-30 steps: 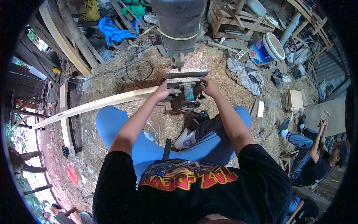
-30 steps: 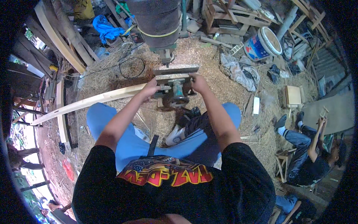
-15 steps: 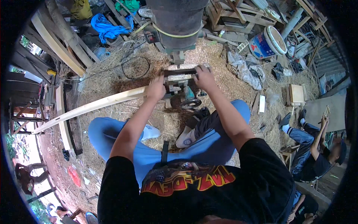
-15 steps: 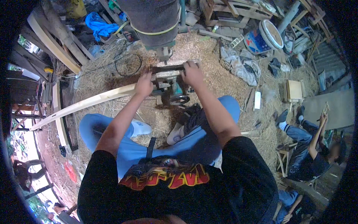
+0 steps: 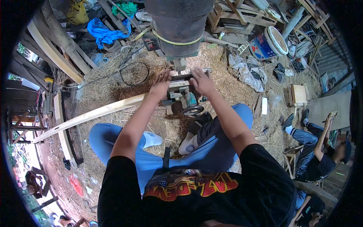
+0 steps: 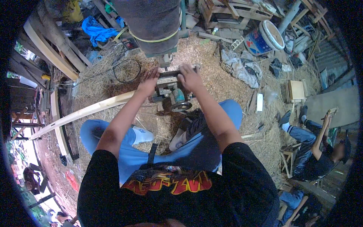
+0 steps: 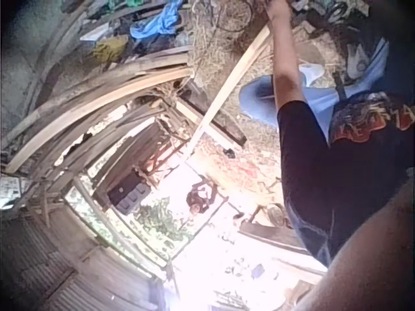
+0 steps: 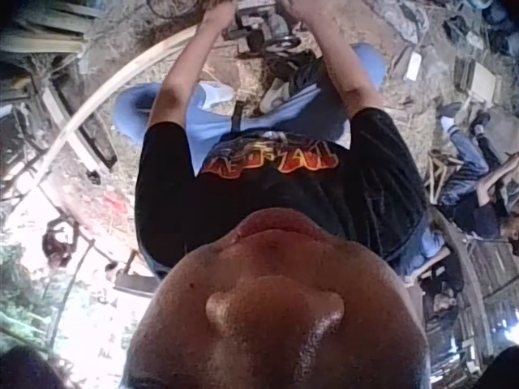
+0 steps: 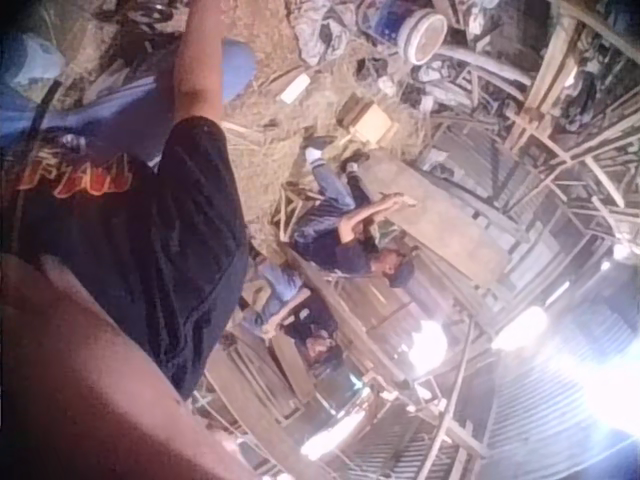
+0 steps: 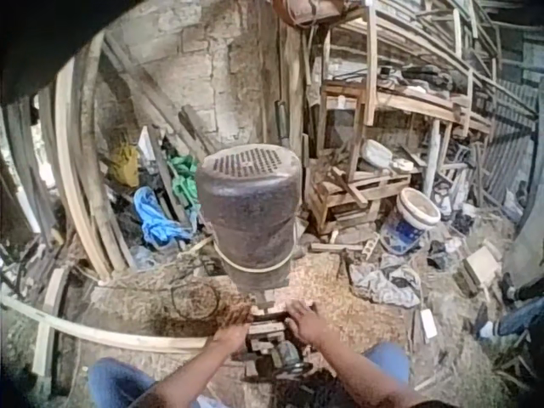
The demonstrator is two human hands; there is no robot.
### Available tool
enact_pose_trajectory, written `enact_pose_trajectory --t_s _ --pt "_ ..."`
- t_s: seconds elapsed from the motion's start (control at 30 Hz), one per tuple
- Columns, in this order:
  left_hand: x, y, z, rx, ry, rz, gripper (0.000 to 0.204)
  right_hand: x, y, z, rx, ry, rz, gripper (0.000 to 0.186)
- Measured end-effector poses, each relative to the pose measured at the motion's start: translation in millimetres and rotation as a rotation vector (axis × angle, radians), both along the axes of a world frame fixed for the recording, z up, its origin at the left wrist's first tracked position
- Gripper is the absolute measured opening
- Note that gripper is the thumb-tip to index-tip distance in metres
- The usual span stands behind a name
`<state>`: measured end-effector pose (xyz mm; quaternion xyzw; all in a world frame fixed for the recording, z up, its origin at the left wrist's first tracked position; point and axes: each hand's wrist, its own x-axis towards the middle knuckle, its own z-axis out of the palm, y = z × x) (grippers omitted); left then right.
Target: The person operates a mortising machine to cut rectangular holes into a wooden beam, using a hand wheel to adjust the position of the wood and a lever to plunge the bit into the material. The person marks the wood with a pencil before making the cuts.
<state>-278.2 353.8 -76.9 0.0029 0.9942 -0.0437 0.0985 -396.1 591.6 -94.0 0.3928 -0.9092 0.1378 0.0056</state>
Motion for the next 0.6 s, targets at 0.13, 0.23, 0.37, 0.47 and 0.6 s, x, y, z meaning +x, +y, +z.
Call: enact_pose_trajectory --t_s 0.13,0.23,0.37,0.47,0.6 --pt "-13 -2 4 0.093 -0.057 -0.103 0.07 -9 14 -2 -0.033 0.069 -0.269 0.055" --pt "-31 -10 5 0.174 -0.11 -0.127 0.064 -3 10 -1 -0.075 0.054 -0.118 0.051" --pt "-50 -9 9 -0.017 -0.201 -0.045 0.064 8 4 0 -0.058 -0.024 0.076 0.049" --pt "-33 -22 9 0.127 -0.117 0.098 0.075 10 0 6 -0.073 -0.059 0.119 0.048" --pt "6 -47 29 0.181 -0.108 0.089 0.073 4 -8 9 -0.005 0.011 0.184 0.049"
